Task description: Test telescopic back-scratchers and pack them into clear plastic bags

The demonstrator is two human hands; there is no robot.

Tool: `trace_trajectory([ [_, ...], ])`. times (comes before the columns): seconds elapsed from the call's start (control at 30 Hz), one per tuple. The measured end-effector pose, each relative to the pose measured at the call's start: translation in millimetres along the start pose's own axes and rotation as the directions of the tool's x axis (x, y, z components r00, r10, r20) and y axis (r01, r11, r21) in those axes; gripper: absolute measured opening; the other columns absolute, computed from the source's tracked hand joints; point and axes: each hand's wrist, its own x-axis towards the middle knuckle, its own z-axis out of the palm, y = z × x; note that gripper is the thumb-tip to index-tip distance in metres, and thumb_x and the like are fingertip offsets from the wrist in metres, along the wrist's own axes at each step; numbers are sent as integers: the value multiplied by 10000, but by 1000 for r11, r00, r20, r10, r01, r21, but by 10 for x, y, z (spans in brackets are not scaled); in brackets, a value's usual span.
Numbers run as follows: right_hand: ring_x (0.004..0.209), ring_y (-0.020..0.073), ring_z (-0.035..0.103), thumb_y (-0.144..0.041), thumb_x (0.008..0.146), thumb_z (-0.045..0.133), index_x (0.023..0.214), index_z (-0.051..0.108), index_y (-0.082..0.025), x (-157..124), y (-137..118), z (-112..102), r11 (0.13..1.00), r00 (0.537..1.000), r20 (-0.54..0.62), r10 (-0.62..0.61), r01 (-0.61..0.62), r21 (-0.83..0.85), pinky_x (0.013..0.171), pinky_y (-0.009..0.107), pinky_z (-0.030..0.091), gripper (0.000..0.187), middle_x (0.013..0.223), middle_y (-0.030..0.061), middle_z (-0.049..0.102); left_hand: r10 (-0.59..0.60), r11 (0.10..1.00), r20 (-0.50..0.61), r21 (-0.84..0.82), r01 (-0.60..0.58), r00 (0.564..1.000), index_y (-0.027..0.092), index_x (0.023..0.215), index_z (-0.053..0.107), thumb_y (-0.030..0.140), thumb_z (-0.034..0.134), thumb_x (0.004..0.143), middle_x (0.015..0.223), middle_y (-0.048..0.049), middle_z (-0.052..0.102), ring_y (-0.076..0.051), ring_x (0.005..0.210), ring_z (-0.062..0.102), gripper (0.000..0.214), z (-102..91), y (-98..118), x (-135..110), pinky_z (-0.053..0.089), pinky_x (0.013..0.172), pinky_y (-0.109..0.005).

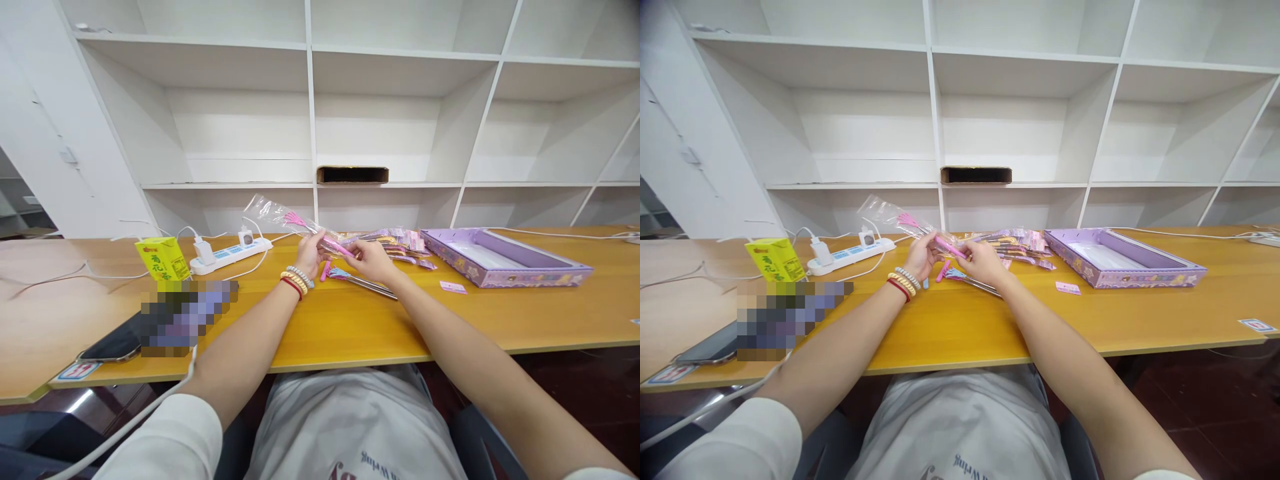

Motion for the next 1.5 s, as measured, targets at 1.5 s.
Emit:
trace_trajectory([
  [1.5,578,98,522,-345,703,671,872,673,-149,-25,-57,-72,960,964,250,-86,12,281,548,221,404,259,774,36,658,15,1000,13,16,-15,1000,160,680,491,331,639,686,478,36,505,-99,396,482,226,-53,-15,43,363,398,-216],
])
